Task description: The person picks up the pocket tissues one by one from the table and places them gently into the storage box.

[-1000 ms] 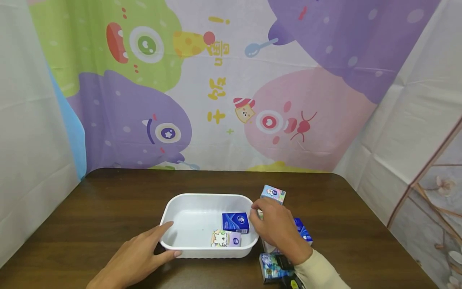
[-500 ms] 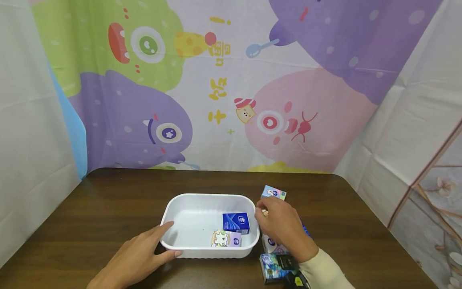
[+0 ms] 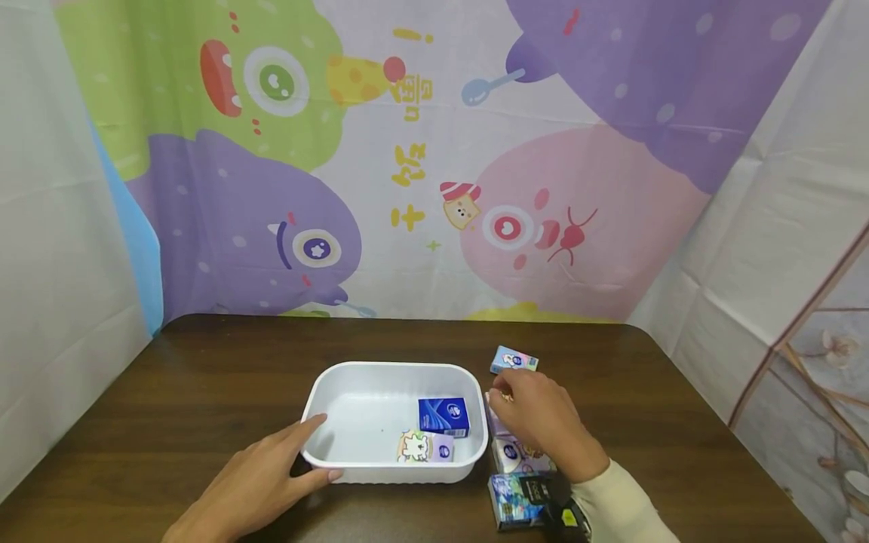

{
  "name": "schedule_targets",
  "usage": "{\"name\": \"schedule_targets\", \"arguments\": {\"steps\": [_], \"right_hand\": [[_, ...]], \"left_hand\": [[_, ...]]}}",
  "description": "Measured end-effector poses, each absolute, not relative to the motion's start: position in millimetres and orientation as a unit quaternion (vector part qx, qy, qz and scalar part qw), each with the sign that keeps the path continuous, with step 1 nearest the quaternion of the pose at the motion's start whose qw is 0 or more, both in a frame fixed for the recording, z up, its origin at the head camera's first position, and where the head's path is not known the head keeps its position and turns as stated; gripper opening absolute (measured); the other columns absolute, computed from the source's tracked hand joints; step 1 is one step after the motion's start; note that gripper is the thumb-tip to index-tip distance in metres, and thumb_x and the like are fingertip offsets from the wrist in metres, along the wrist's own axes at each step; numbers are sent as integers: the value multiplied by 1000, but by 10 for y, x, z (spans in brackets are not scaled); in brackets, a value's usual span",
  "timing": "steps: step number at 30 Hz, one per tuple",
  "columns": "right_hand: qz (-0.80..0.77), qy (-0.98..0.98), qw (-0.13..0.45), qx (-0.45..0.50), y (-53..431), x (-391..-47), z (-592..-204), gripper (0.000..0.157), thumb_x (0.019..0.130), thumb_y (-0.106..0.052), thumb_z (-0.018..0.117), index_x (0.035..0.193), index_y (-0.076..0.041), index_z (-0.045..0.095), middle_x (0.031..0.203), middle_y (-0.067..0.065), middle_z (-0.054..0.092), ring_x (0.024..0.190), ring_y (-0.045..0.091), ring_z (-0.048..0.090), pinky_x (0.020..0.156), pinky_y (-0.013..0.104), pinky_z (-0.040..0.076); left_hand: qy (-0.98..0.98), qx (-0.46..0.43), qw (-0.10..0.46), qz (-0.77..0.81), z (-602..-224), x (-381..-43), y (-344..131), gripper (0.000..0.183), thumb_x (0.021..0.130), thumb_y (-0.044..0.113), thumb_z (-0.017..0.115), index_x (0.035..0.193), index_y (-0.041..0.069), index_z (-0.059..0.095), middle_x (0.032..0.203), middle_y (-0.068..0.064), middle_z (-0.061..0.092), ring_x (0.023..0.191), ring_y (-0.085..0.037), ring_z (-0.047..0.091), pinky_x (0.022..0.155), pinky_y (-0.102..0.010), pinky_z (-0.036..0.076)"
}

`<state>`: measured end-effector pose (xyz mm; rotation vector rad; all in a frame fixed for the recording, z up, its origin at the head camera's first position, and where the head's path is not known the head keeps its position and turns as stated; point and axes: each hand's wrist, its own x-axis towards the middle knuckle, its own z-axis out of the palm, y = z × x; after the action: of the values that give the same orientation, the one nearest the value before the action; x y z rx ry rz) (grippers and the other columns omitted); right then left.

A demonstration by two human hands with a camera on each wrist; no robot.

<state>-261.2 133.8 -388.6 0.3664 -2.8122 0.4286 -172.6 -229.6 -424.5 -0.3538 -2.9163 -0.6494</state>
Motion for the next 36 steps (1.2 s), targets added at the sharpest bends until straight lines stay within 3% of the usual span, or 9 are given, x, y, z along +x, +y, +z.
{"name": "schedule_targets", "arguments": {"steps": [13,22,36], "right_hand": [[144,-978,100,116,1386,-2624,-3873,19,90,-33,62,99,-20,74,92,-5,70,79,18,64,69,44,52],[123,-986,43,103,1395,-2651,-3908,30,85,-35,67,108,-16,71,95,-3,67,74,18,57,67,44,50],[111,-987,49,105,1394,-2659,-3957,34,85,-38,72,110,-16,71,101,1,67,84,21,62,74,49,52]], "left_hand": [[-966,-122,75,-217,-4240,-1718,-2292,86,82,77,60,141,14,57,136,-11,61,118,-33,62,89,-56,51],[-966,-119,72,-218,-4240,-1717,-2295,87,81,77,60,141,14,57,136,-11,61,118,-33,62,89,-56,51],[-967,-116,68,-218,-4242,-1717,-2292,89,81,79,58,143,15,56,137,-11,61,120,-33,60,91,-56,50]]}}
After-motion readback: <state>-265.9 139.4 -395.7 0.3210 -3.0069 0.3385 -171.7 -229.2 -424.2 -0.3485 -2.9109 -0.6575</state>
